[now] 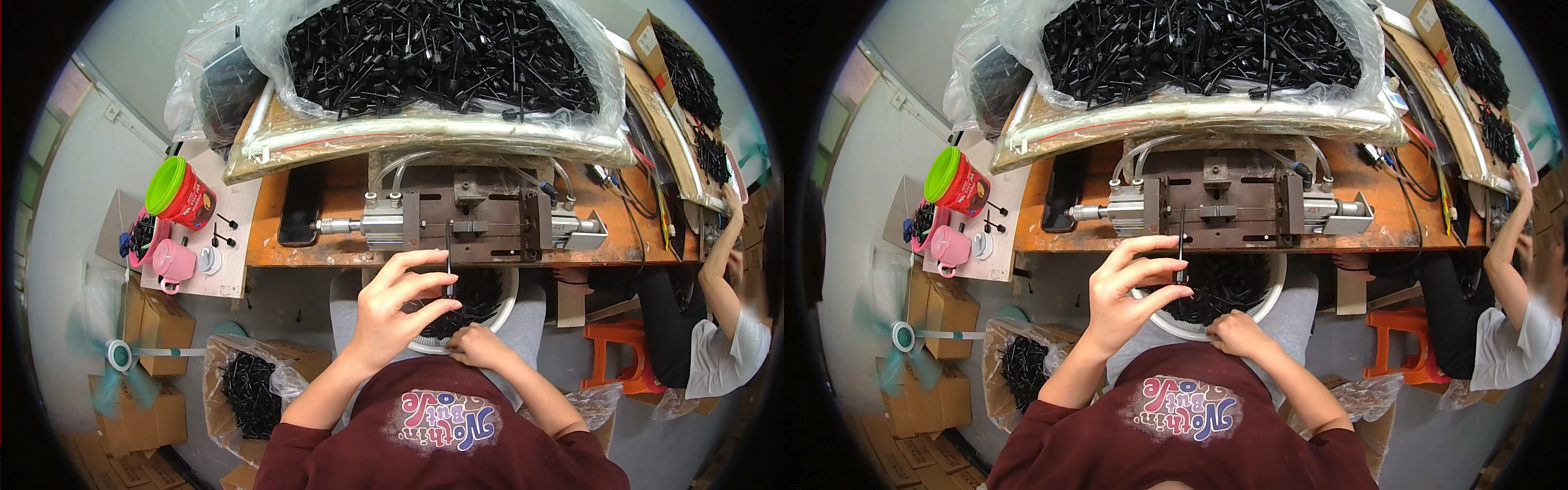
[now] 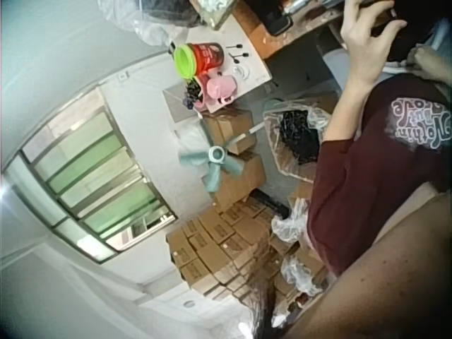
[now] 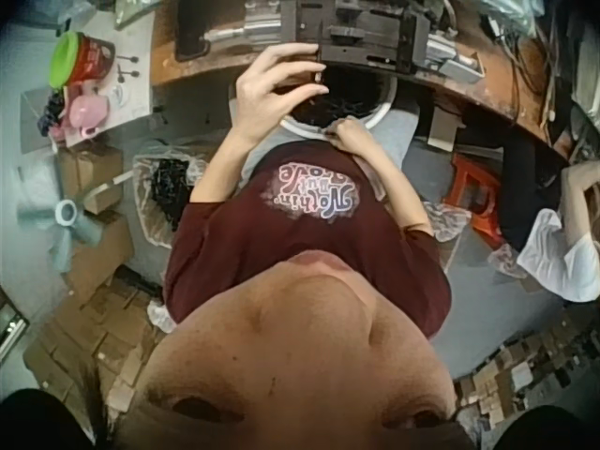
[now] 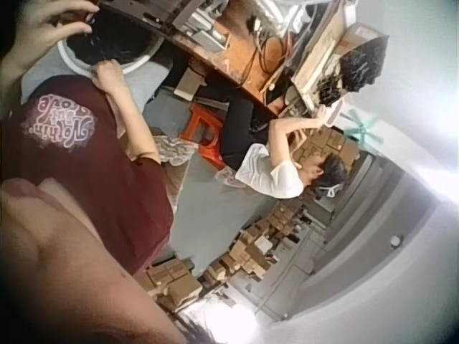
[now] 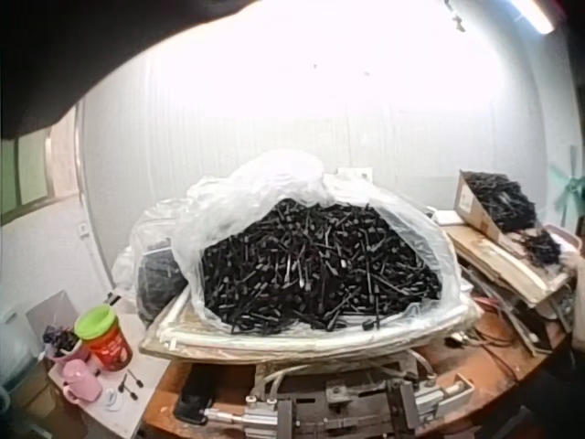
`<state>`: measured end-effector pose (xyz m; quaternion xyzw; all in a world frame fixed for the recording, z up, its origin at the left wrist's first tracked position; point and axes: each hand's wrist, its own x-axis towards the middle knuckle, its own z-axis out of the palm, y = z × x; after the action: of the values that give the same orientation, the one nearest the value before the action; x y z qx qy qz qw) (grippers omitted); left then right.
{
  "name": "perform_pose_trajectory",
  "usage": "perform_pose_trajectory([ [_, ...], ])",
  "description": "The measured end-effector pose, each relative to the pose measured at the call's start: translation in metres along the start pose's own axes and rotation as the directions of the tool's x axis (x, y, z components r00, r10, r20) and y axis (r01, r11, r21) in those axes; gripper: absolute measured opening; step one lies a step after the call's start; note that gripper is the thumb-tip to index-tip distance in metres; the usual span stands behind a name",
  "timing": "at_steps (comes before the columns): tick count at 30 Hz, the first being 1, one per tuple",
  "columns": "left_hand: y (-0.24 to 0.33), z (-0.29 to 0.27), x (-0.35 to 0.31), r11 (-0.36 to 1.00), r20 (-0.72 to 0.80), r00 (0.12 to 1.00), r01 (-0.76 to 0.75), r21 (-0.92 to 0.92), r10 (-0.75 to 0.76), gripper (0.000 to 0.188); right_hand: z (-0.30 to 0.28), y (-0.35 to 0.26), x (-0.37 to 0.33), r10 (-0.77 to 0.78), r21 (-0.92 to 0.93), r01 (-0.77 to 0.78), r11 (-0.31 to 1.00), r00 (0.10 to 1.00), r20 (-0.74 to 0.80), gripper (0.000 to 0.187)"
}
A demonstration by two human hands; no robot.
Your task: Manually assemble black plastic electronic connectors and wires using a small pneumatic press machine.
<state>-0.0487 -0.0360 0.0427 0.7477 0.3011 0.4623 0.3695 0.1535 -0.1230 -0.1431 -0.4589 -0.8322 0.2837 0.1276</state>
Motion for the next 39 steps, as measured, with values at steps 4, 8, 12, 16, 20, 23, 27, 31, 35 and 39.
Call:
perform_pose_trajectory([
  [4,-0.005,0.001,-0.005,0.988,0.059,0.997,-0.059,0.142,0.051,0.029,-0.09,-0.026,0.023,-0.004,0.038,0.024,0.999,0.886,-0.464,0.011],
  [8,-0.016,0.02,-0.005,0.952,0.088,0.99,-0.129,0.277,0.109,0.025,-0.19,-0.05,0.044,0.233,0.254,-0.045,0.966,0.577,-0.783,0.014],
  [12,-0.026,0.035,0.0,0.898,0.123,0.98,-0.194,0.396,0.157,0.026,-0.246,-0.067,0.06,-0.266,-0.345,-0.045,0.938,0.548,-0.793,0.016],
  [16,-0.035,0.045,0.002,0.823,0.14,0.971,-0.239,0.516,0.194,0.027,-0.293,-0.035,0.087,-0.447,-0.653,-0.305,0.693,0.53,-0.721,0.015],
  [20,-0.044,0.057,0.007,0.771,0.157,0.953,-0.303,0.561,0.26,0.028,-0.333,-0.004,0.108,-0.513,-0.821,-0.33,0.465,0.655,-0.555,0.013],
  [23,-0.046,0.06,0.013,0.734,0.153,0.95,-0.307,0.605,0.271,0.027,-0.342,-0.003,0.116,-0.374,-0.858,-0.268,0.438,0.814,-0.445,0.007],
  [27,-0.046,0.058,0.021,0.712,0.181,0.959,-0.283,0.642,0.218,0.025,-0.34,0.001,0.122,-0.445,-0.919,-0.169,0.355,0.834,-0.325,0.007],
  [31,-0.048,0.056,0.024,0.731,0.189,0.96,-0.282,0.622,0.209,0.024,-0.331,0.008,0.119,-0.455,-0.773,-0.112,0.625,0.752,-0.477,0.007],
  [35,-0.049,0.055,0.025,0.763,0.187,0.967,-0.253,0.594,0.174,0.024,-0.33,0.011,0.113,-0.414,-0.648,-0.058,0.759,0.725,-0.55,0.016],
  [39,-0.047,0.054,0.026,0.765,0.183,0.968,-0.248,0.594,0.172,0.023,-0.33,0.0,0.11,-0.32,-0.538,-0.117,0.835,0.693,-0.646,0.02],
])
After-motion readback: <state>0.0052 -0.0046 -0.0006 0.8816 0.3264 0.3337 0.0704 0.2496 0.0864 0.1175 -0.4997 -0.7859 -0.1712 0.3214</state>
